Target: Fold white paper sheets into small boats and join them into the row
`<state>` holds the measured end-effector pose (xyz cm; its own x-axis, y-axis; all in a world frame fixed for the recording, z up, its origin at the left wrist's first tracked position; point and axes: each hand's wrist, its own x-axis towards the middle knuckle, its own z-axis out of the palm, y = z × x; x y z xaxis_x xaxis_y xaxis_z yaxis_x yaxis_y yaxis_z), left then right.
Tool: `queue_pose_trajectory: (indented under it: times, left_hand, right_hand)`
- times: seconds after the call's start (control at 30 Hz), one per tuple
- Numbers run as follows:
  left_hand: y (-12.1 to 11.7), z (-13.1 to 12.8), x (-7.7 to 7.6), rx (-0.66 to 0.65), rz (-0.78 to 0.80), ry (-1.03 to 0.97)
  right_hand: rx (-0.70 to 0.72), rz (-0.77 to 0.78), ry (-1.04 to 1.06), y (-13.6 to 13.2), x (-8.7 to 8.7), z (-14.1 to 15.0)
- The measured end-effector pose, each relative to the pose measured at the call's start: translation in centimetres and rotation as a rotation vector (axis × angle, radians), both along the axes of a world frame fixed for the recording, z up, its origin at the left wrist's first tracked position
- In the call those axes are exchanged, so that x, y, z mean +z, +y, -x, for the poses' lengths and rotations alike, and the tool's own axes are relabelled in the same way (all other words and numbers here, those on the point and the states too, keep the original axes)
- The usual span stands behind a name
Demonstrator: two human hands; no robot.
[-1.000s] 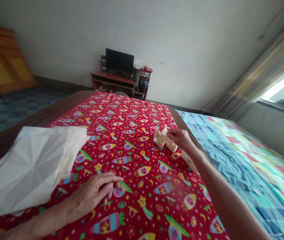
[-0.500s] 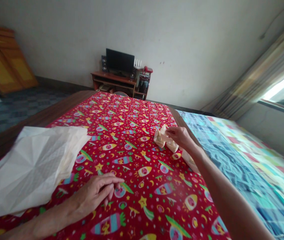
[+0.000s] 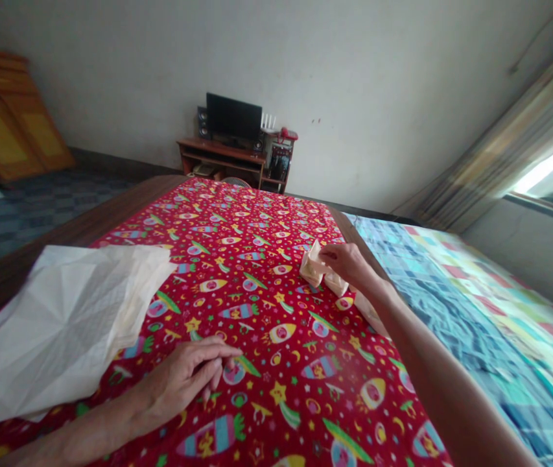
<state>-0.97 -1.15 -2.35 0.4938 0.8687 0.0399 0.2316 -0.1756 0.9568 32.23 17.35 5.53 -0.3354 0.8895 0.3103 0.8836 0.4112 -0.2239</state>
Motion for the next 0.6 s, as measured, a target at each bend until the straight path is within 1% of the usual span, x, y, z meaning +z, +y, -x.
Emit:
queue_pose_trajectory:
  times: [0.23, 0.3, 0.37, 0.4, 0.47, 0.53, 0.6]
  left_hand:
    - [-0.2, 0.0, -0.5, -0.007, -0.024, 0.01]
    - [-0.2, 0.1, -0.3, -0.008, -0.005, 0.003]
    - [0.2, 0.1, 0.4, -0.01, -0.012, -0.001]
    - [0.8, 0.0, 0.8, -0.008, -0.034, 0.004]
    - [2.9, -0.5, 1.9, 0.024, -0.183, 0.058]
    - [6.2, -1.6, 2.9, 0.049, -0.299, 0.121]
    - [10.2, -3.6, 3.6, 0.092, -0.351, 0.152]
  right_hand:
    - [0.02, 0.013, -0.044, 0.0, -0.3, 0.2]
    - [0.028, 0.017, -0.053, -0.1, -0.5, 0.3]
    - [0.03, 0.017, -0.061, -0.3, -0.6, 0.2]
    - [0.033, 0.017, -0.064, -0.4, -0.7, 0.2]
    - [0.037, 0.019, -0.067, -0.7, -0.7, 0.1]
    - [0.025, 0.023, -0.065, -0.9, -0.9, 0.1]
    - [-0.011, 0.019, -0.062, -1.0, -1.1, 0.2]
